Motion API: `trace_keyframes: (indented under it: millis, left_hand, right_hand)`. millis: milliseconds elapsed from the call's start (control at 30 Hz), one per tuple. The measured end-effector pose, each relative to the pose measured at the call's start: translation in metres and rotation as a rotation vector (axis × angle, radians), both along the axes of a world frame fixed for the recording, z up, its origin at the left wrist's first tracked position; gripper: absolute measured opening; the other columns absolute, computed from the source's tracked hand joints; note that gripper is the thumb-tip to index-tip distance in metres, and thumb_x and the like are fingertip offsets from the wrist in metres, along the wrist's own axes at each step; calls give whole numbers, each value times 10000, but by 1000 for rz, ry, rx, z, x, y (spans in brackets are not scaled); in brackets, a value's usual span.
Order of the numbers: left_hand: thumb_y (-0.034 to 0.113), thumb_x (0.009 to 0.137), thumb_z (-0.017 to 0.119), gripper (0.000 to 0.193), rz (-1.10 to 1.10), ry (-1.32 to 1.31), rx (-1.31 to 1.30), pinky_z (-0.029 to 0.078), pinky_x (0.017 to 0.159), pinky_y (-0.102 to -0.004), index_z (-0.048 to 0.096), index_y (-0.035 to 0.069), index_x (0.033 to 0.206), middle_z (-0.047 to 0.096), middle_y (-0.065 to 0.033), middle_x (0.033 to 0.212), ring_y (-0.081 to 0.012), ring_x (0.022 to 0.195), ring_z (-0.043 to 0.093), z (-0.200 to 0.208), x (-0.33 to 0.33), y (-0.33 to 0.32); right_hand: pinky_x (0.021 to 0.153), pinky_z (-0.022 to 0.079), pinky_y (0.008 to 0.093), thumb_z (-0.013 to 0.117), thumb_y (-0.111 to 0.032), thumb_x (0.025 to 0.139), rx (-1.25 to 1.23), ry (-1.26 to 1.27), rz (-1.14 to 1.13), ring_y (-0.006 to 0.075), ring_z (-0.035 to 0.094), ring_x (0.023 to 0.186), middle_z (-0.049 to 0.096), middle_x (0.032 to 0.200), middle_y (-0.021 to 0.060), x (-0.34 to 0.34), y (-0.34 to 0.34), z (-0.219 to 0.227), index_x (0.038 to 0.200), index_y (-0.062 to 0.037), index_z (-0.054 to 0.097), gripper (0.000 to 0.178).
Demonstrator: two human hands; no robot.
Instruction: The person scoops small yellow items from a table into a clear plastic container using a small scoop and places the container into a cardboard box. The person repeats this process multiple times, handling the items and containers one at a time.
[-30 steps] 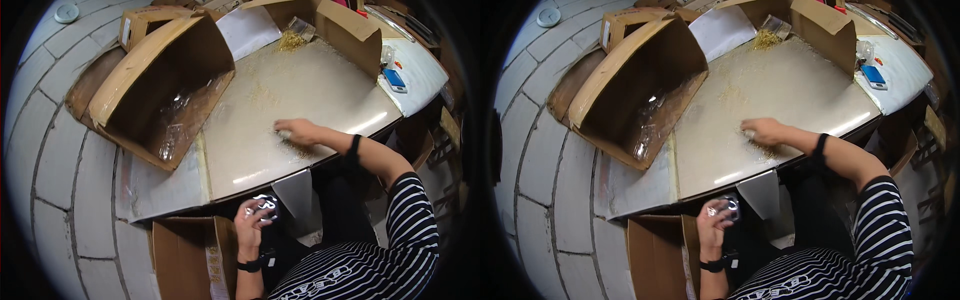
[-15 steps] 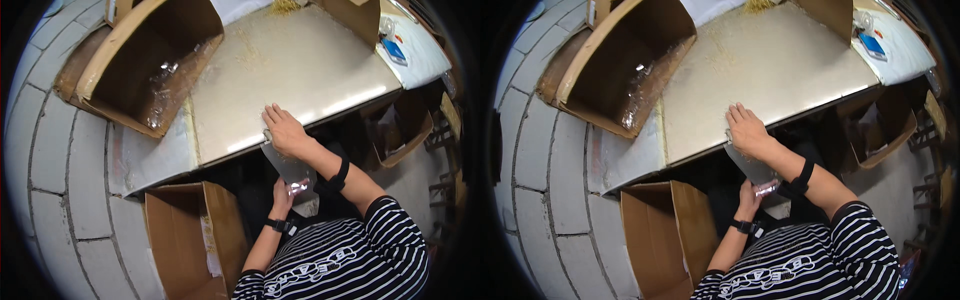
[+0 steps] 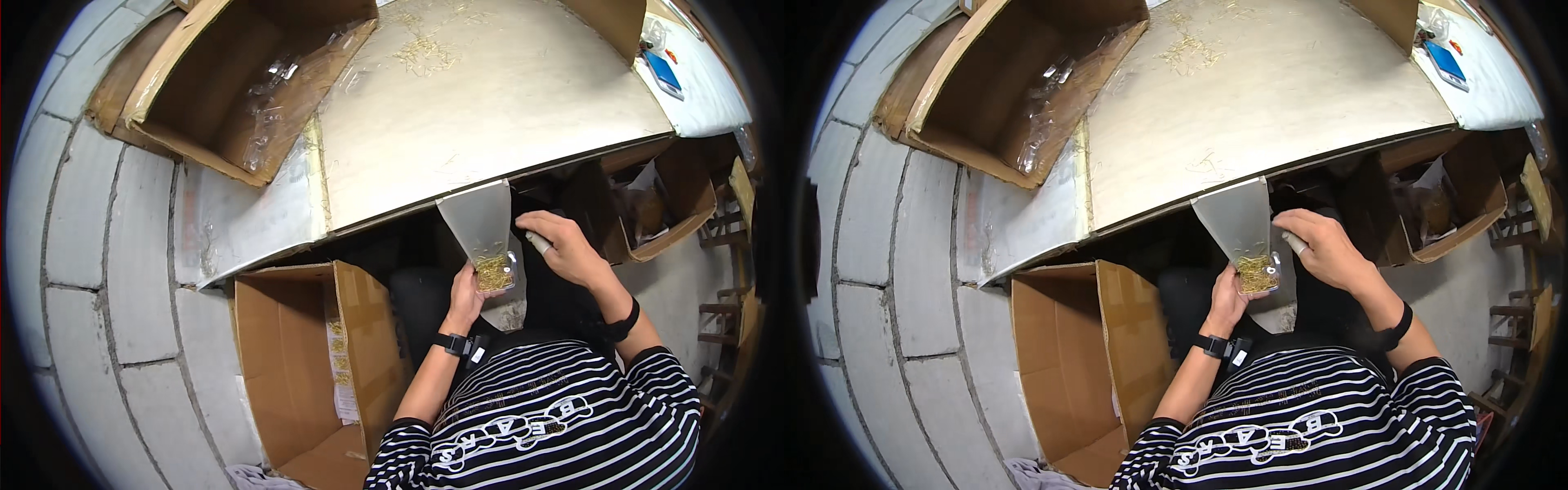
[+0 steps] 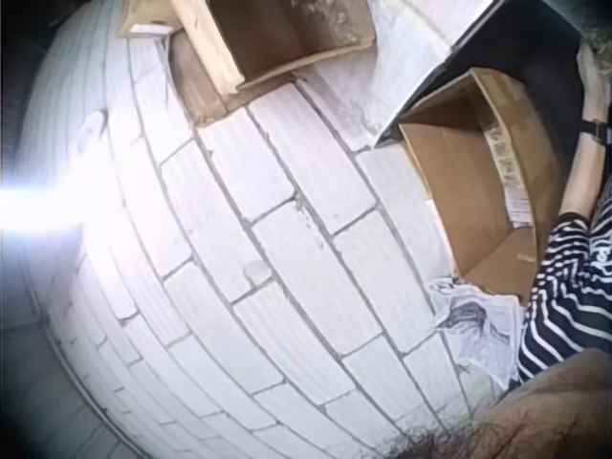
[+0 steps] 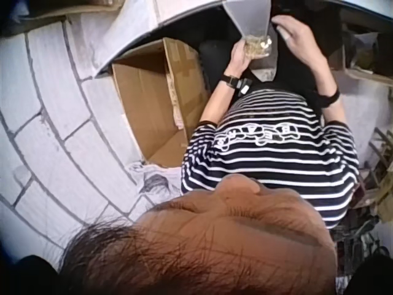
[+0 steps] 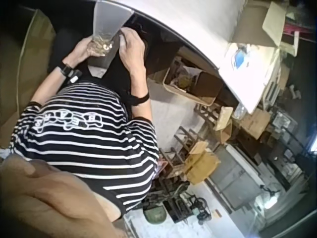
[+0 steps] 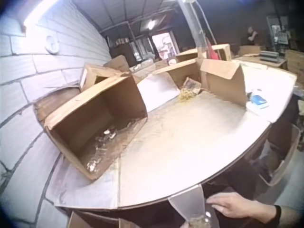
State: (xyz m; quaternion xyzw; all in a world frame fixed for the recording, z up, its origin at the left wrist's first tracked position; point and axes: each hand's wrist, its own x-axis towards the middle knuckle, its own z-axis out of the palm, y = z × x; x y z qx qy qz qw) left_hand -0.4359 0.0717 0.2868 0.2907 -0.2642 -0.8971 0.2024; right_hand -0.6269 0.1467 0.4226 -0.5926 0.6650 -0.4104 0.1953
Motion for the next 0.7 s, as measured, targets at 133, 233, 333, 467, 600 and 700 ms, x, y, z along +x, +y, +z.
trace_keyframes:
  millis: [133,233,333,467,600,700]
  left_hand:
    - [376,1017,296,469,15,-14,65,604,695,-401,438,4,1264,604,-166,1150,-275,938,665,-13,9,-2]
    - [415,1010,306,481,37,-19,17,602,694,-393,468,23,1234,617,-144,1109,-264,919,667,-6,6,2]
    - [444,1001,328,495,59,-37,36,594,705,-394,479,28,1223,622,-129,1093,-251,909,666,-8,3,2]
    - [440,990,378,493,53,-39,28,591,712,-389,495,9,1199,630,-139,1072,-246,910,668,-8,12,4]
    - [358,985,431,414,17,-34,44,607,668,-379,498,-2,1178,637,-160,1063,-269,903,676,-6,16,-1]
    - [225,977,458,332,40,-23,58,615,639,-388,483,-11,1209,637,-167,1064,-285,882,681,-25,19,-3]
  right_hand:
    - [833,501,357,573,86,791,5,-81,66,341,621,955,630,1014,177,15,4,-17,1071,17,604,289]
    - [866,494,390,569,86,760,-27,10,138,353,585,1028,586,1121,187,34,1,-47,1140,3,566,390]
    - [876,489,389,611,25,713,82,246,364,340,555,1021,580,1076,164,50,-6,-51,1096,28,573,385]
    - [817,501,390,620,17,690,115,201,325,328,576,952,610,988,148,49,-17,-35,1018,28,604,328]
    - [788,507,398,580,7,744,-237,215,127,342,583,971,614,1031,157,33,-68,5,1035,12,600,292]
    - [971,439,382,595,-47,802,-201,430,86,326,456,1233,483,1330,151,18,-111,10,1248,-7,500,458]
